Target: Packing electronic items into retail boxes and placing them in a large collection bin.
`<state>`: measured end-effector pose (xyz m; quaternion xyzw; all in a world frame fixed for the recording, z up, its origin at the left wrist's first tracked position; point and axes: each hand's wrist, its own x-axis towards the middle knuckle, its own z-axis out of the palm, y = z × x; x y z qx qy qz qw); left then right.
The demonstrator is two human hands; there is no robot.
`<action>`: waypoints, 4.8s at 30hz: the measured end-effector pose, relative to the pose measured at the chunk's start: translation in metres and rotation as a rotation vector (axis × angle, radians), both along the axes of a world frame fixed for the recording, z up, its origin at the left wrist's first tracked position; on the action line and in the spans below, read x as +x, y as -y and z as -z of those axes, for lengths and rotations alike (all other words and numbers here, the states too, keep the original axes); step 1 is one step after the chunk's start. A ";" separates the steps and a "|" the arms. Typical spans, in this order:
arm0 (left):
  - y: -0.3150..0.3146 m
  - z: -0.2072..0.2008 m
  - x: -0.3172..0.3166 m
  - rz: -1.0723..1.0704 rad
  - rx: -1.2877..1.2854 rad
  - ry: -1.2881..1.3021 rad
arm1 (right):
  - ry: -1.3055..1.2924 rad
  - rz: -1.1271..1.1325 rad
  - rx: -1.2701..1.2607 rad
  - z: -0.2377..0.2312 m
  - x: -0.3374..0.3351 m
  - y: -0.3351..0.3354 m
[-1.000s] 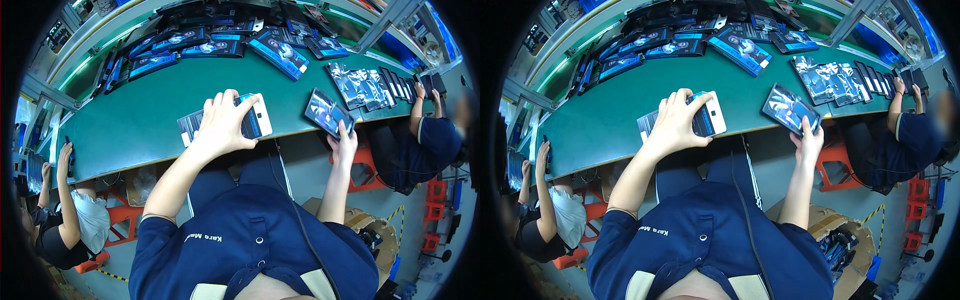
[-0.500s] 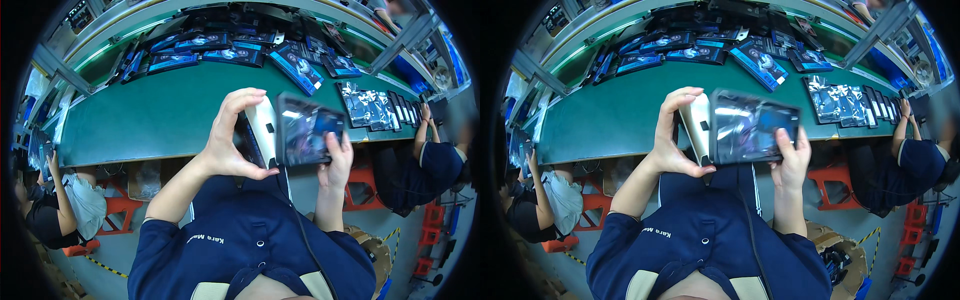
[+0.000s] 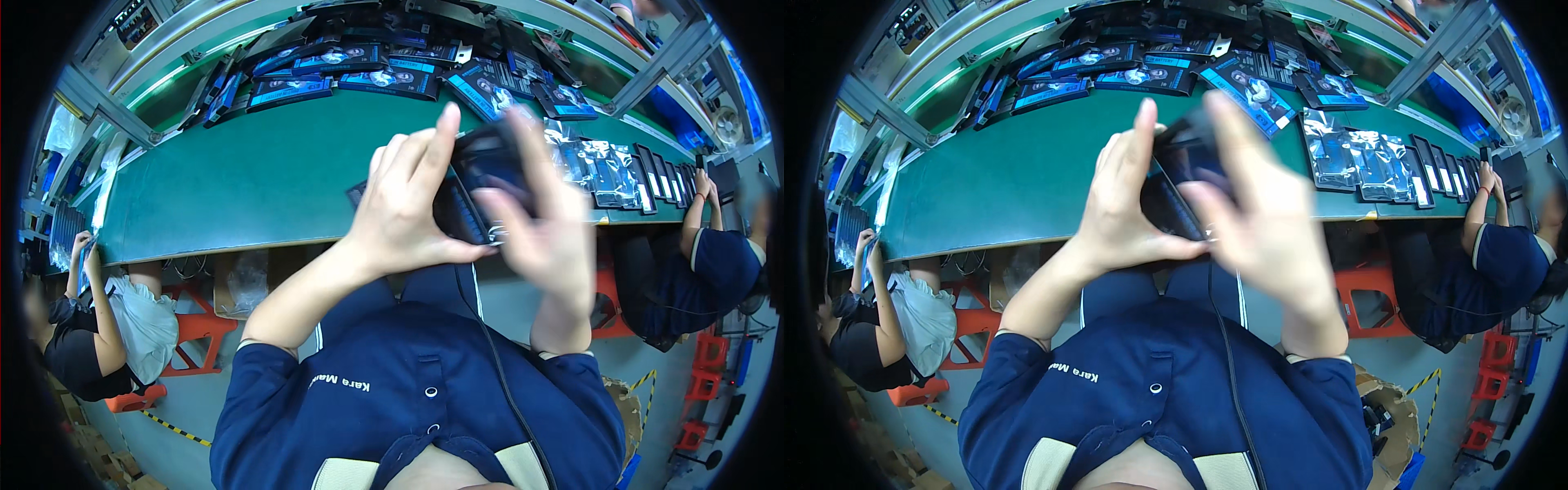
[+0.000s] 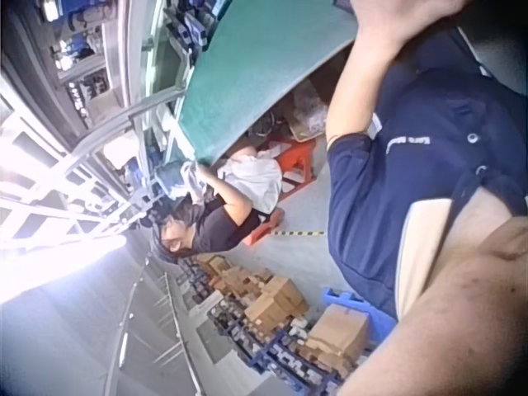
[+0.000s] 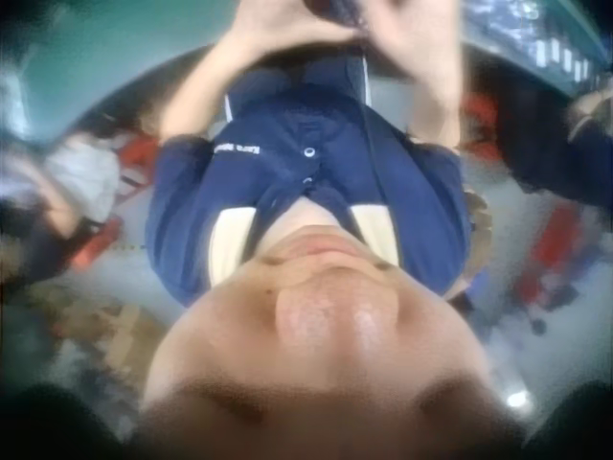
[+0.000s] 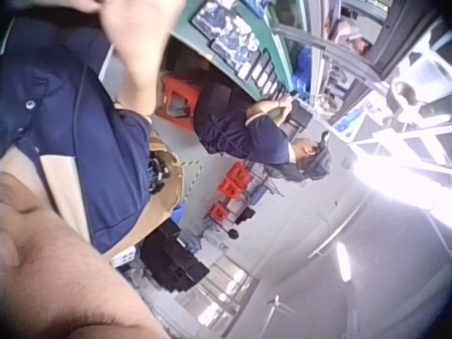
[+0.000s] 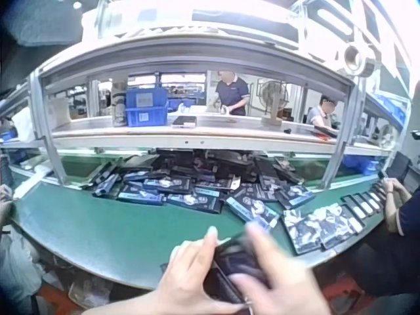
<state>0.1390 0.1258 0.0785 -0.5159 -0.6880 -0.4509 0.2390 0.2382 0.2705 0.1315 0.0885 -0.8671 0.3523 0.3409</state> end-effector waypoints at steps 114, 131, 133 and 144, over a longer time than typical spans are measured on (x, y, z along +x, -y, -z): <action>0.011 0.007 -0.003 0.367 0.688 0.884 | -0.385 -0.221 -0.520 0.075 -0.065 0.028; 0.071 0.036 -0.029 0.083 -0.122 0.618 | -0.091 -0.366 -0.548 0.129 -0.169 0.052; 0.106 0.004 -0.037 -0.696 -0.628 0.525 | -0.055 0.112 0.199 0.136 -0.198 0.033; 0.163 0.032 -0.069 -0.947 -0.959 0.116 | 0.330 -0.184 0.525 0.127 -0.085 0.025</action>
